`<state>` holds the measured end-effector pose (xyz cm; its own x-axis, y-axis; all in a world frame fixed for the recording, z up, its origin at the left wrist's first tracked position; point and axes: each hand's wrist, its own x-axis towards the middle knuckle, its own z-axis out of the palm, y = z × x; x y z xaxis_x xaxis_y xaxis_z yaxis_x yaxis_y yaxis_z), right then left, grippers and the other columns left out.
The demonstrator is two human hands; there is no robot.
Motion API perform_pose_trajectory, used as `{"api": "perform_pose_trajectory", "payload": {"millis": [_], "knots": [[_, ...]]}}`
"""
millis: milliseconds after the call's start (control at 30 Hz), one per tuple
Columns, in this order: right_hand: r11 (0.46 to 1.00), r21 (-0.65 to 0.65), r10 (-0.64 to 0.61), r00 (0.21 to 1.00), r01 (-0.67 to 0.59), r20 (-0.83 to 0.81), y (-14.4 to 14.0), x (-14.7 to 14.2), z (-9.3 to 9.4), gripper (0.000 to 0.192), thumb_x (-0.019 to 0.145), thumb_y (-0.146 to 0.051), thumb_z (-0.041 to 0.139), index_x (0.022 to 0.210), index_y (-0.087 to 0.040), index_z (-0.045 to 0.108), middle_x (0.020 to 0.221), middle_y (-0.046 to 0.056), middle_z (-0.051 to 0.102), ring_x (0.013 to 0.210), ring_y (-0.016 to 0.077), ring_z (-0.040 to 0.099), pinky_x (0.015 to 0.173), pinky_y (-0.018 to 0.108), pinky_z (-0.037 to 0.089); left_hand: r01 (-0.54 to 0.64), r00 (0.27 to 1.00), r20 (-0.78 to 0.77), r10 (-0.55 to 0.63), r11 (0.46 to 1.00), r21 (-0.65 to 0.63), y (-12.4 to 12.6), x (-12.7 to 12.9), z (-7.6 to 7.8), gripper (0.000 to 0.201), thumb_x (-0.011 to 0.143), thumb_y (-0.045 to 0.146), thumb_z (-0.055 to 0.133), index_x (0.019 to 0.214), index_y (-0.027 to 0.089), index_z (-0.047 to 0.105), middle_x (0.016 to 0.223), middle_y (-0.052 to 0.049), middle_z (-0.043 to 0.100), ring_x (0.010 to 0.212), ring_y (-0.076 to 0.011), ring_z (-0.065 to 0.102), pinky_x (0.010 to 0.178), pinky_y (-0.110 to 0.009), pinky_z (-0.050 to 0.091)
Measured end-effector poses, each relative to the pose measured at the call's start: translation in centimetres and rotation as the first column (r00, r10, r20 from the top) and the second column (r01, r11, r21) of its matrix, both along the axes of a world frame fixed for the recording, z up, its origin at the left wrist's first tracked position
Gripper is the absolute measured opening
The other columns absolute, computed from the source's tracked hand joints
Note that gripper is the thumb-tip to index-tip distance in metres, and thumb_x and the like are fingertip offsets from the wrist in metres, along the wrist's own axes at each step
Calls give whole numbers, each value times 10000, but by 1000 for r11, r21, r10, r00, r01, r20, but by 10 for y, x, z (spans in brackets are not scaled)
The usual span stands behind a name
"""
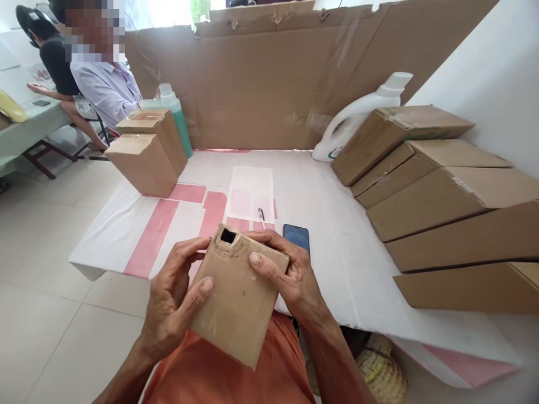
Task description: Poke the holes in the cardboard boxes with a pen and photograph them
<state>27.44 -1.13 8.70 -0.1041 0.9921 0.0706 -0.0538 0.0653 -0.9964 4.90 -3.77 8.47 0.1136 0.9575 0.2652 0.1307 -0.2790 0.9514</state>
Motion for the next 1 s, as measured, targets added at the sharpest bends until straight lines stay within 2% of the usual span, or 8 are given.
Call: {"api": "perform_pose_trajectory", "payload": {"millis": [100,200,333,500,700,833,900,1000], "knots": [[997,33,58,983,-65,175,-7,9,9,244,942,-470,751,1038,-260,828,1022,50,834,880,260,760,742,344,573,55,998,-22,-57,996,-64,-16,-5,-5,474,1010,411,733,1472,325,676,1405,-145,652,1163,-288,726,867,-350,661],[987,149,1,945,-52,328,-15,8,23,176,970,-436,763,889,-283,789,919,28,829,840,259,766,775,372,570,85,994,-55,-89,993,-81,-17,-9,-1,524,1019,437,725,1528,353,637,1185,-104,699,1016,-238,733,785,-305,642],[944,322,-84,886,-76,456,-25,-10,33,92,972,-330,783,911,-285,732,914,32,817,841,262,758,802,400,571,79,969,-238,-68,996,35,0,-5,15,378,1021,405,733,1394,345,749,923,-34,675,814,-168,680,704,-258,582],[914,404,-177,849,-47,498,-30,-28,26,156,1007,-201,627,871,-264,672,843,50,766,770,235,713,706,372,554,109,923,-384,-38,980,165,13,3,25,181,1030,336,693,1172,293,796,858,-12,710,762,-155,689,666,-245,564],[919,392,-158,879,-36,450,-31,-31,26,178,1005,-192,614,854,-250,689,832,43,760,771,215,701,707,349,554,49,899,-434,57,972,231,9,4,23,124,1020,293,659,1047,294,780,759,27,647,624,-140,620,596,-251,526],[979,201,-84,973,40,215,-32,-8,21,271,1077,-485,627,1009,-275,783,991,38,816,922,239,760,810,356,591,46,892,-444,78,964,263,9,9,26,126,1024,301,656,987,287,776,792,20,691,658,-138,645,577,-249,505],[975,98,-214,963,200,166,-31,14,5,441,1085,-639,544,1061,-283,803,1051,43,820,956,249,754,811,359,578,35,894,-437,95,960,279,9,12,27,129,1022,300,658,976,283,777,786,23,693,626,-131,627,563,-253,496],[890,35,-436,827,455,354,-19,47,-37,493,1045,-679,556,917,-246,753,941,64,797,870,262,720,758,369,530,26,893,-437,107,958,287,7,16,27,128,1015,275,658,957,283,772,774,28,679,578,-123,580,536,-259,475]]}}
